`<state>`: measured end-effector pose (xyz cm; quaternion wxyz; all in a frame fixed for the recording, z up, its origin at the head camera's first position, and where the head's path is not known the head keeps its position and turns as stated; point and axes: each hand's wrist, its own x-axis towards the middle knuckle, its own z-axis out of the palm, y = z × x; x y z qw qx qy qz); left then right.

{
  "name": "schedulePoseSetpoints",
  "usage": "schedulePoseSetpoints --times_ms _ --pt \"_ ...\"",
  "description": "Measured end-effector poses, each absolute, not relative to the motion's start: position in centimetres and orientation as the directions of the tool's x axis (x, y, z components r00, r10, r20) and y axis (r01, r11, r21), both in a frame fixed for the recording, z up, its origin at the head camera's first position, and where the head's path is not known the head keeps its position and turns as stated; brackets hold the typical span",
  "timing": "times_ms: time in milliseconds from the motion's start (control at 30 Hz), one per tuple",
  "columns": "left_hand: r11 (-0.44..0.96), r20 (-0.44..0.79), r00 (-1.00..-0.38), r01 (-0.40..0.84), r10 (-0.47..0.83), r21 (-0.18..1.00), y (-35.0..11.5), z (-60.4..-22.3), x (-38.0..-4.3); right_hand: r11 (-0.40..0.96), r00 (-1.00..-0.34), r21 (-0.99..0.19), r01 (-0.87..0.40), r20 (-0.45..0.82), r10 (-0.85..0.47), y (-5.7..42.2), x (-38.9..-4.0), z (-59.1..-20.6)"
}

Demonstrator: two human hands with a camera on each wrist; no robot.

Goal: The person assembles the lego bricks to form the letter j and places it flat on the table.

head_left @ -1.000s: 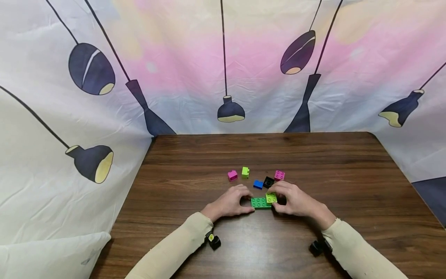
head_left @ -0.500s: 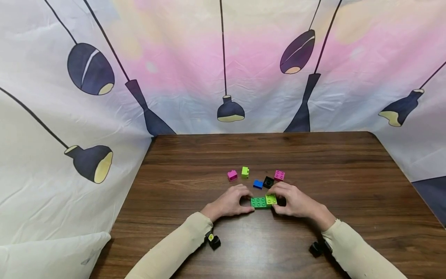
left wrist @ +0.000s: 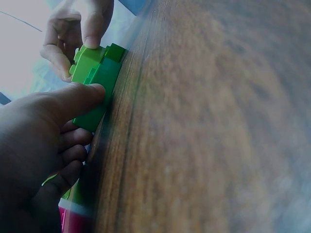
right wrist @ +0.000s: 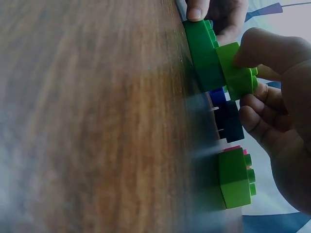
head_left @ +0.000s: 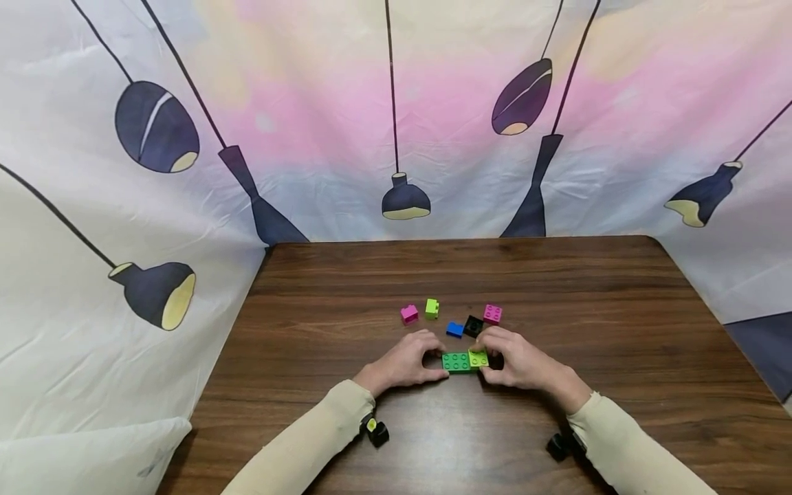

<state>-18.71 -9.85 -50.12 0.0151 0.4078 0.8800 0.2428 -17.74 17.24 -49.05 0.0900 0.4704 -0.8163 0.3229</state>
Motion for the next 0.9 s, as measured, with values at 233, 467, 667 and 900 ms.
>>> schedulePoseSetpoints --times_ms 233,467,667,900 --pt "0.552 0.181 -0.671 0.710 0.719 0.438 -9.95 -50.11 -18.72 0.378 -0.558 -0.440 -0.815 0.417 -0.717 17.16 -17.78 -48.77" --pt "0.544 0.177 -0.661 0.717 0.730 0.435 -9.90 -50.13 -18.56 0.391 -0.568 -0.451 -0.802 0.375 -0.732 17.30 -17.48 -48.55" --pt "0.542 0.183 -0.658 0.721 0.730 0.432 -9.95 -50.18 -18.54 0.381 -0.557 -0.445 -0.810 0.381 -0.738 17.29 -17.48 -48.57" --pt "0.548 0.173 -0.659 0.720 0.732 0.426 -10.03 -50.13 -18.54 0.370 -0.544 -0.433 -0.822 0.403 -0.736 17.35 -17.54 -48.73"
